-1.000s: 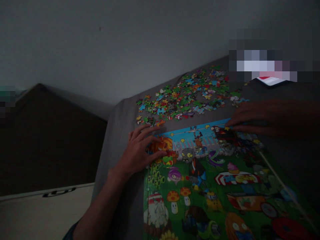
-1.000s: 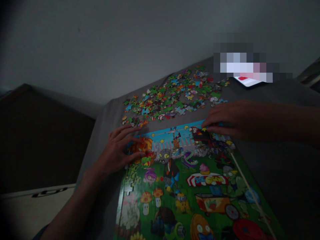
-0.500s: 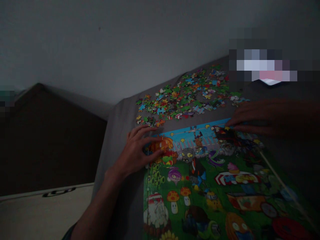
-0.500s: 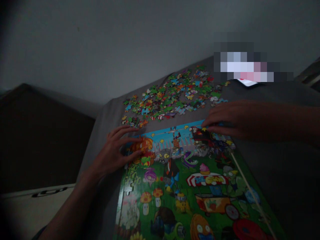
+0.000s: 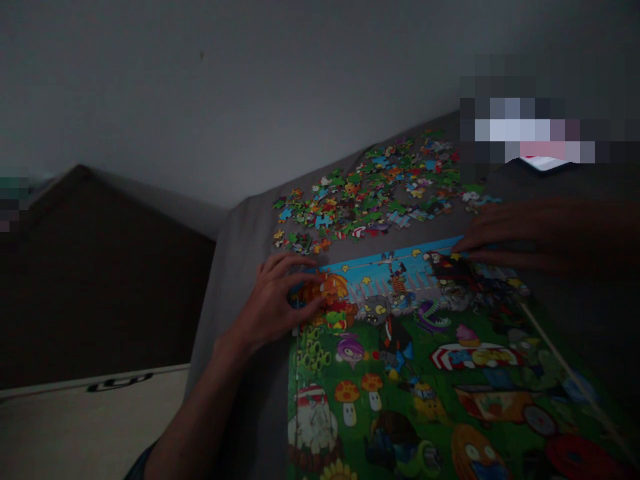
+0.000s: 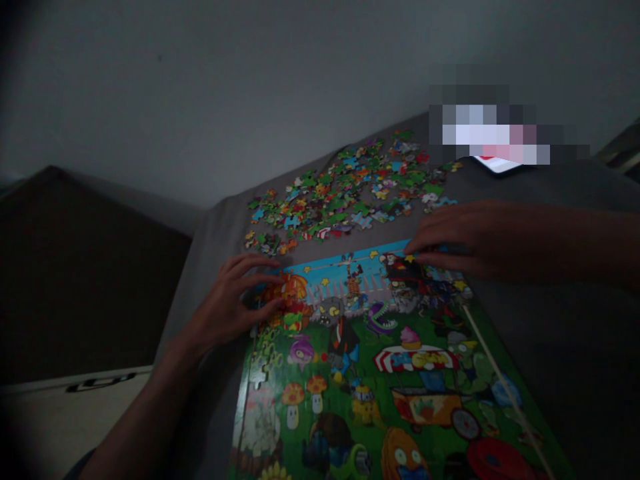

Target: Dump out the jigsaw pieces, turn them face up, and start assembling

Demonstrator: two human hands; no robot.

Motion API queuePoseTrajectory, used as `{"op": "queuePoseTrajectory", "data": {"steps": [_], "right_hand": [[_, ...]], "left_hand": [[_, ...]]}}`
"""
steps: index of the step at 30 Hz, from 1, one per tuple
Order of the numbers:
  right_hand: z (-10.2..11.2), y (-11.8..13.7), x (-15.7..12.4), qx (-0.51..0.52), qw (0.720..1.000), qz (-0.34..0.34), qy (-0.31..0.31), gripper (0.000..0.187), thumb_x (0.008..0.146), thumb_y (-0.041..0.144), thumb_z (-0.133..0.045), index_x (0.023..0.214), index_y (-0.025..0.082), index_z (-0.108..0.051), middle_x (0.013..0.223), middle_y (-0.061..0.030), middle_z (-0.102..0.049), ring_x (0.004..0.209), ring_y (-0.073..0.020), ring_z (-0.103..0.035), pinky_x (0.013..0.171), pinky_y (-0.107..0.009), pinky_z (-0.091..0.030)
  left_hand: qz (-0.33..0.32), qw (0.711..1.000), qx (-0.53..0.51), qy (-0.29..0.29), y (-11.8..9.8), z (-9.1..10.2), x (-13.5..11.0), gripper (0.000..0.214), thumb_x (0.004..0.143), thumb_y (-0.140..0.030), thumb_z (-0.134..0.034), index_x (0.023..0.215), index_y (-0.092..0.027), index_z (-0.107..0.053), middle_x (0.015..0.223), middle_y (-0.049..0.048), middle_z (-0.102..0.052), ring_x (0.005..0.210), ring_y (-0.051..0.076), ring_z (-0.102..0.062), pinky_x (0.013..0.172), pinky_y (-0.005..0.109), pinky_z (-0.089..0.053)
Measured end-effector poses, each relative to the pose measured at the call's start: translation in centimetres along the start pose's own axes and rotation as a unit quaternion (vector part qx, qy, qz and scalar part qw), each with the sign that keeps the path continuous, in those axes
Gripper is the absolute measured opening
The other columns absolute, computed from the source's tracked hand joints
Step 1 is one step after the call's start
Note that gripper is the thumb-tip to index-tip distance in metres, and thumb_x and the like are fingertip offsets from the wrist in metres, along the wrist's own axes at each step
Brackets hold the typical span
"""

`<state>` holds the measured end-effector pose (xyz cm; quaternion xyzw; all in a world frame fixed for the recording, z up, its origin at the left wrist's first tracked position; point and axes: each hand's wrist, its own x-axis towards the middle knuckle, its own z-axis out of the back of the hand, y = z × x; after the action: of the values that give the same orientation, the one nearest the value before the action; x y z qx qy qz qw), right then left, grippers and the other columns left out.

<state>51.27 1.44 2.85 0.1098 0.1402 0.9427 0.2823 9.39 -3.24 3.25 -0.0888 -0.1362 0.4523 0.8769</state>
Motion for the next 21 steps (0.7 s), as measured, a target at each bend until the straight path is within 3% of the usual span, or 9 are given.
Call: {"op": "queuePoseTrajectory", "data": {"steps": [10,21], "right_hand": [[-0.2,-0.1,0.0,-0.005,1.000,0.000,0.001,0.036,0.101,0.035,-0.042,0.109,0.027,-0.076,0.105,-0.0049,-0.077,0.089,-0.0219,-0.074,0.075,-0.037,-0.060],[-0.1,0.0,0.1,-0.027,0.999,0.028,-0.018,0.040,0.104,0.038,-0.037,0.108,0.028,-0.075,0.102,-0.0027,-0.078,0.087,-0.0198,-0.074,0.072,-0.034,-0.061]], "left_hand": [[-0.001,0.999,0.013,-0.036,0.4,0.3,-0.1,0.016,0.085,-0.033,-0.077,0.100,-0.028,-0.076,0.120,0.0046,-0.071,0.119,0.029,-0.058,0.104,0.051,-0.042],[0.000,0.999,0.013,-0.040,1.4,-0.1,-0.1,0.017,0.086,-0.032,-0.076,0.101,-0.026,-0.076,0.120,0.0061,-0.070,0.119,0.029,-0.058,0.103,0.052,-0.042]]}}
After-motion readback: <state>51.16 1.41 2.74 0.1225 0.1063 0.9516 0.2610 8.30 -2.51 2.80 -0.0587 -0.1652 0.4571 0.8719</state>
